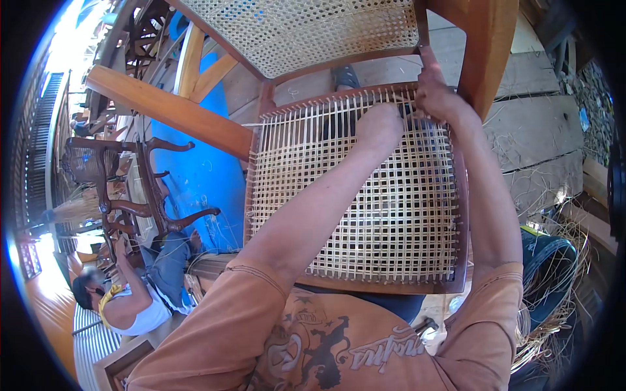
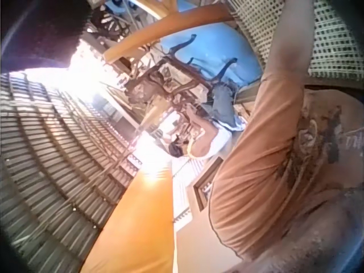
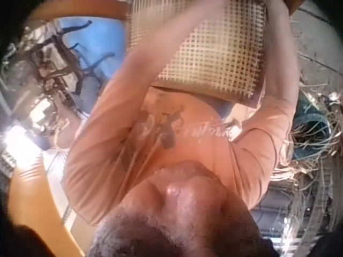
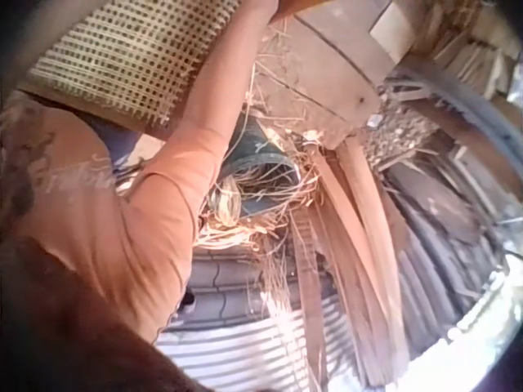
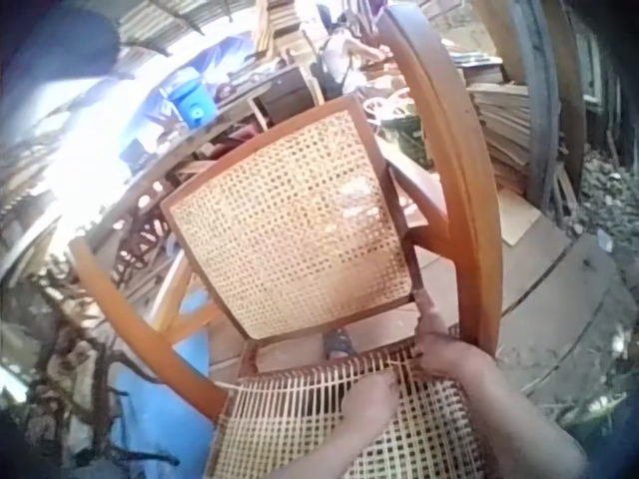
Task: Weaving a rattan chair seat using strips of cane at a workshop station.
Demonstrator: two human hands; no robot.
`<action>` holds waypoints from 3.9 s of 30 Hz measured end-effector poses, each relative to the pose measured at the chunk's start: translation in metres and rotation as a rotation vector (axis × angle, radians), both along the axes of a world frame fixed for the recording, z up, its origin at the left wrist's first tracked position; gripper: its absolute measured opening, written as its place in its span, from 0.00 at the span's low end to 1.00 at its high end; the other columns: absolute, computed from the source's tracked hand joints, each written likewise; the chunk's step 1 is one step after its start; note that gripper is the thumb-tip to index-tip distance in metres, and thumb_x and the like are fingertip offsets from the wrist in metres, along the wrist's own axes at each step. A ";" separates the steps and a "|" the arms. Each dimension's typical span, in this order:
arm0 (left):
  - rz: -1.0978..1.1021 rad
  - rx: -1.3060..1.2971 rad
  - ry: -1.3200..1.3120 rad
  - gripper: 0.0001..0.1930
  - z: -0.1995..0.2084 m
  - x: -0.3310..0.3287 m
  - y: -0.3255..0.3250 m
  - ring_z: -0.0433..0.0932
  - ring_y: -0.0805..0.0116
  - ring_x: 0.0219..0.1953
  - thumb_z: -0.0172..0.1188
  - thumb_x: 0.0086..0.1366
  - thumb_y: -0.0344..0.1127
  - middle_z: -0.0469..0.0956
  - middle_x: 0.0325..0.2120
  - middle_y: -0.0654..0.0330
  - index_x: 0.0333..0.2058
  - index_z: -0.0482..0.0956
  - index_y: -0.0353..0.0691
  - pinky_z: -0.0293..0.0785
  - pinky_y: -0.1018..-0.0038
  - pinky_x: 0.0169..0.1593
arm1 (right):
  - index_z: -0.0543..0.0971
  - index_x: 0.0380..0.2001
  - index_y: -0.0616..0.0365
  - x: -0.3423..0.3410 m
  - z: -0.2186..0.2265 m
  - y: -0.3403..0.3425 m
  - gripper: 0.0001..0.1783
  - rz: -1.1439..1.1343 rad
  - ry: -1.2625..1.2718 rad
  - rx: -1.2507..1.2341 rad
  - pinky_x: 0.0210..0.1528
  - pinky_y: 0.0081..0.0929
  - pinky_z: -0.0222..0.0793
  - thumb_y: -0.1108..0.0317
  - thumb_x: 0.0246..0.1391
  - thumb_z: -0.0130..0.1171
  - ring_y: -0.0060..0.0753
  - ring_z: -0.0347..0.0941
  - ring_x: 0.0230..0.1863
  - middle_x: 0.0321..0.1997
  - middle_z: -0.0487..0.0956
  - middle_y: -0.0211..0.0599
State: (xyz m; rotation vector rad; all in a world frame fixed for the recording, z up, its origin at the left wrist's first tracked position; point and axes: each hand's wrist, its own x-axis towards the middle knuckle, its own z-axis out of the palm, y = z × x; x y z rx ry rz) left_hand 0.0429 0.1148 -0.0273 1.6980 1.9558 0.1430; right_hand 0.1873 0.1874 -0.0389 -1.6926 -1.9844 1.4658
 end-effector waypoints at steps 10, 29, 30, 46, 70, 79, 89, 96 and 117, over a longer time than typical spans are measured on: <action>0.026 -0.275 0.005 0.13 -0.007 0.007 0.021 0.77 0.52 0.40 0.56 0.56 0.39 0.78 0.36 0.46 0.34 0.80 0.35 0.73 0.64 0.44 | 0.80 0.24 0.61 0.004 -0.012 -0.003 0.09 0.095 -0.125 0.113 0.24 0.28 0.71 0.68 0.42 0.55 0.34 0.73 0.18 0.18 0.76 0.40; -0.011 -0.096 -0.140 0.11 -0.003 -0.015 0.001 0.77 0.50 0.38 0.52 0.54 0.34 0.78 0.34 0.48 0.33 0.80 0.39 0.72 0.61 0.43 | 0.80 0.32 0.64 -0.021 -0.035 -0.005 0.13 0.216 -0.451 0.188 0.45 0.37 0.71 0.68 0.46 0.51 0.45 0.76 0.41 0.38 0.79 0.51; -0.001 -0.090 -0.133 0.11 -0.002 -0.017 -0.001 0.77 0.50 0.38 0.52 0.54 0.34 0.78 0.34 0.48 0.33 0.80 0.39 0.72 0.61 0.43 | 0.80 0.30 0.63 -0.025 -0.036 -0.004 0.12 0.182 -0.437 0.220 0.45 0.37 0.71 0.68 0.46 0.52 0.45 0.77 0.40 0.36 0.79 0.49; 0.269 -0.286 -0.112 0.14 -0.015 -0.002 0.018 0.76 0.51 0.43 0.56 0.55 0.36 0.77 0.39 0.45 0.38 0.78 0.33 0.71 0.64 0.46 | 0.80 0.32 0.65 -0.004 -0.006 -0.005 0.15 0.195 -0.274 0.125 0.51 0.29 0.66 0.66 0.44 0.53 0.45 0.74 0.44 0.38 0.78 0.50; 0.217 -0.299 -0.211 0.17 -0.034 -0.032 0.008 0.77 0.52 0.40 0.63 0.51 0.41 0.78 0.35 0.47 0.34 0.79 0.32 0.72 0.66 0.44 | 0.80 0.24 0.62 -0.007 -0.035 -0.008 0.12 0.189 -0.291 0.261 0.40 0.35 0.70 0.65 0.43 0.54 0.47 0.75 0.34 0.30 0.77 0.52; 0.218 -0.131 -0.150 0.11 -0.019 -0.015 -0.010 0.78 0.53 0.34 0.55 0.54 0.39 0.78 0.29 0.48 0.28 0.80 0.38 0.72 0.64 0.42 | 0.80 0.24 0.62 -0.003 -0.054 -0.014 0.12 0.119 -0.249 0.366 0.37 0.35 0.70 0.64 0.41 0.55 0.46 0.75 0.31 0.28 0.78 0.50; 0.073 0.005 0.041 0.08 -0.007 -0.027 -0.014 0.77 0.52 0.33 0.54 0.55 0.37 0.78 0.27 0.50 0.28 0.80 0.42 0.72 0.60 0.40 | 0.80 0.27 0.60 -0.004 -0.047 -0.013 0.16 0.277 -0.397 0.408 0.41 0.35 0.69 0.56 0.45 0.58 0.47 0.75 0.35 0.31 0.78 0.49; 0.061 -0.069 0.014 0.09 -0.005 -0.031 -0.013 0.78 0.52 0.36 0.55 0.54 0.38 0.79 0.31 0.50 0.31 0.81 0.43 0.72 0.63 0.42 | 0.80 0.33 0.60 -0.019 -0.026 -0.019 0.16 0.125 -0.380 0.235 0.49 0.38 0.68 0.61 0.46 0.52 0.46 0.74 0.44 0.42 0.77 0.48; 0.013 0.159 -0.087 0.09 -0.027 -0.041 -0.017 0.77 0.52 0.30 0.54 0.57 0.36 0.78 0.24 0.50 0.31 0.80 0.40 0.72 0.63 0.39 | 0.80 0.33 0.58 -0.027 -0.031 -0.023 0.14 -0.080 -0.418 0.143 0.48 0.34 0.69 0.61 0.48 0.52 0.45 0.74 0.44 0.39 0.78 0.48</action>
